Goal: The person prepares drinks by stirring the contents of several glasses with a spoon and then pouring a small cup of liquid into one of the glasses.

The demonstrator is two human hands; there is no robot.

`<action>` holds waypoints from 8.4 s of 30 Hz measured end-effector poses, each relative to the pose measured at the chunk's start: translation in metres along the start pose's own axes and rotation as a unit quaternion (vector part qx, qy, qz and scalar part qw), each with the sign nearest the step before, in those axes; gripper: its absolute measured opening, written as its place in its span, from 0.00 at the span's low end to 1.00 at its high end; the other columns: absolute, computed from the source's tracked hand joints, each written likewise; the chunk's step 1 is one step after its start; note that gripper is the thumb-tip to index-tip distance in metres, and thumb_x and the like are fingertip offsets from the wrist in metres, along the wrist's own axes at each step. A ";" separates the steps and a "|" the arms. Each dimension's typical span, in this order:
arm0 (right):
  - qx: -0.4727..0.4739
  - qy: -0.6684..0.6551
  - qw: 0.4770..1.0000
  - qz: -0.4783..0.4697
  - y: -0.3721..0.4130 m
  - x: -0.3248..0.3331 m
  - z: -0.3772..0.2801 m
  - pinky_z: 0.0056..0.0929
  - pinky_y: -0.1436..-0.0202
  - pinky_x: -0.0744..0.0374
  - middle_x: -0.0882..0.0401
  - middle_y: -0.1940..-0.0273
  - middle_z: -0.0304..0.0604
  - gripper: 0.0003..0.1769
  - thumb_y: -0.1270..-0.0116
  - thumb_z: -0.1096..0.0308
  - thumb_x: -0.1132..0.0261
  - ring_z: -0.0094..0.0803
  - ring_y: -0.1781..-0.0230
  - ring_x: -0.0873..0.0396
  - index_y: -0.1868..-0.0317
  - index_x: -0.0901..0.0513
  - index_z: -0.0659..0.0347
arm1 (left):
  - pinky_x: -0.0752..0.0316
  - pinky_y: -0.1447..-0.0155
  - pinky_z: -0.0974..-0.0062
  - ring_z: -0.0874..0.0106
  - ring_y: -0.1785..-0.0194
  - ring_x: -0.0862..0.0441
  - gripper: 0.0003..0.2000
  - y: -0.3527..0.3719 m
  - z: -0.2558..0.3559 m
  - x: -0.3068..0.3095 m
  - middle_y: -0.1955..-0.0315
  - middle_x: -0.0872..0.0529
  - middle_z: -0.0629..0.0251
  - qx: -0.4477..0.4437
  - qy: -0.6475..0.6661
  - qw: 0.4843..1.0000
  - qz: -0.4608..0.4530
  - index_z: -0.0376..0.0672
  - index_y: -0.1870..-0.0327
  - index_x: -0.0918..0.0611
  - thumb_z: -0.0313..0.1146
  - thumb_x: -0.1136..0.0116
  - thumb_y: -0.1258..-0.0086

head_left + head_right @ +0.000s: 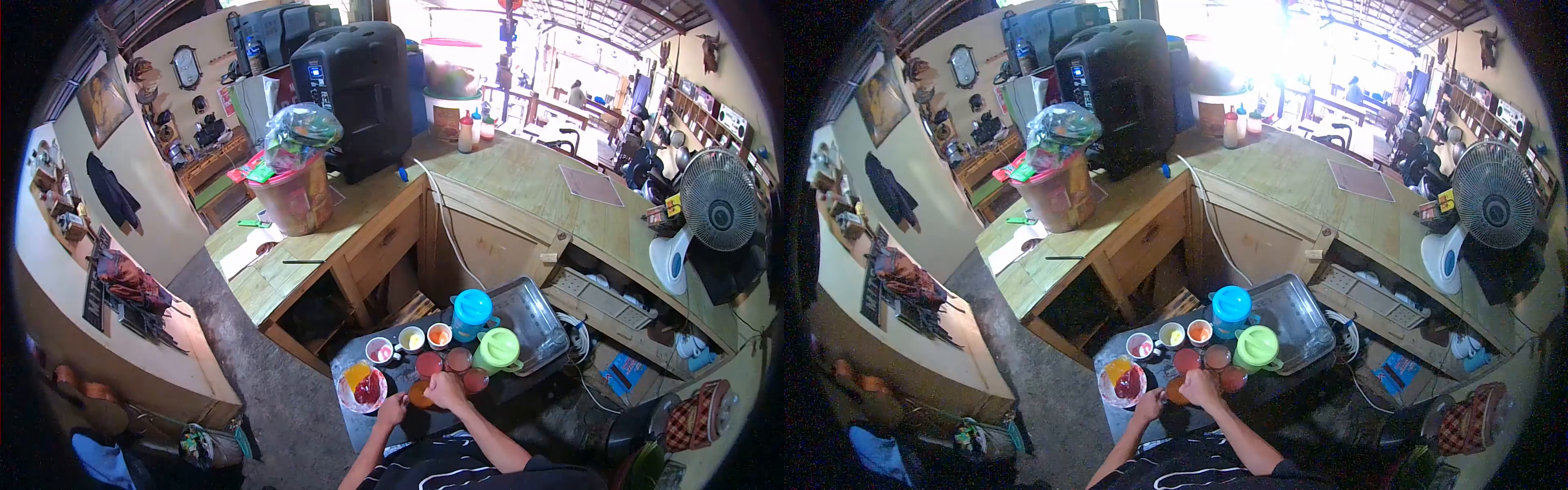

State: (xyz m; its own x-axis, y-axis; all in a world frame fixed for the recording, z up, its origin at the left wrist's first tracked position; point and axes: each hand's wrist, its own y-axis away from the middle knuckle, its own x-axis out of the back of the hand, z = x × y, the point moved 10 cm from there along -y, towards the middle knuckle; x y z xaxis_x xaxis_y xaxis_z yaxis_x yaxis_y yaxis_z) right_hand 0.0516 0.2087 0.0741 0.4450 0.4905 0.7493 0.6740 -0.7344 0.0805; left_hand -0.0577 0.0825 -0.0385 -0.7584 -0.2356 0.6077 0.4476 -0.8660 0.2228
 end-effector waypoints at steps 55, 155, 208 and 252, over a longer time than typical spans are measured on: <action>0.060 0.079 0.983 -0.152 0.004 -0.026 0.007 0.36 0.68 0.20 0.19 0.81 0.46 0.12 0.53 0.64 0.29 0.37 0.78 0.19 0.80 0.19 0.64 | 0.28 0.56 0.57 0.47 0.58 0.20 0.13 0.000 0.005 -0.001 0.67 0.18 0.45 0.015 -0.017 1.000 -0.017 0.41 0.58 0.20 0.38 0.54 0.29; 0.000 -0.017 1.000 -0.025 -0.006 -0.007 0.024 0.30 0.73 0.23 0.20 0.82 0.45 0.11 0.51 0.66 0.30 0.32 0.80 0.19 0.82 0.21 0.64 | 0.28 0.56 0.53 0.45 0.58 0.21 0.14 0.001 0.002 -0.002 0.67 0.18 0.44 0.010 -0.002 1.000 0.003 0.41 0.60 0.20 0.41 0.55 0.29; 0.050 0.005 0.981 -0.185 0.011 -0.037 0.016 0.39 0.69 0.20 0.18 0.76 0.52 0.11 0.54 0.65 0.31 0.47 0.75 0.18 0.75 0.19 0.65 | 0.28 0.59 0.56 0.46 0.60 0.21 0.14 0.006 0.020 0.009 0.69 0.19 0.45 -0.009 -0.024 0.999 0.024 0.41 0.61 0.20 0.41 0.54 0.29; -0.005 -0.063 0.998 0.005 0.004 -0.001 0.014 0.36 0.71 0.21 0.21 0.80 0.51 0.10 0.55 0.68 0.32 0.43 0.77 0.19 0.83 0.22 0.64 | 0.29 0.61 0.54 0.44 0.63 0.22 0.13 -0.001 0.002 0.001 0.71 0.20 0.42 -0.035 0.014 0.999 0.033 0.38 0.64 0.21 0.38 0.54 0.30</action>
State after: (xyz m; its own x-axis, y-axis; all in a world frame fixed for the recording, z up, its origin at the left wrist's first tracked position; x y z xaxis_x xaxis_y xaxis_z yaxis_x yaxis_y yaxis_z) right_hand 0.0619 0.2122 0.0649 0.5230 0.5381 0.6610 0.6639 -0.7435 0.0800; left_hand -0.0576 0.0836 -0.0369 -0.7418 -0.3056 0.5970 0.4639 -0.8767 0.1275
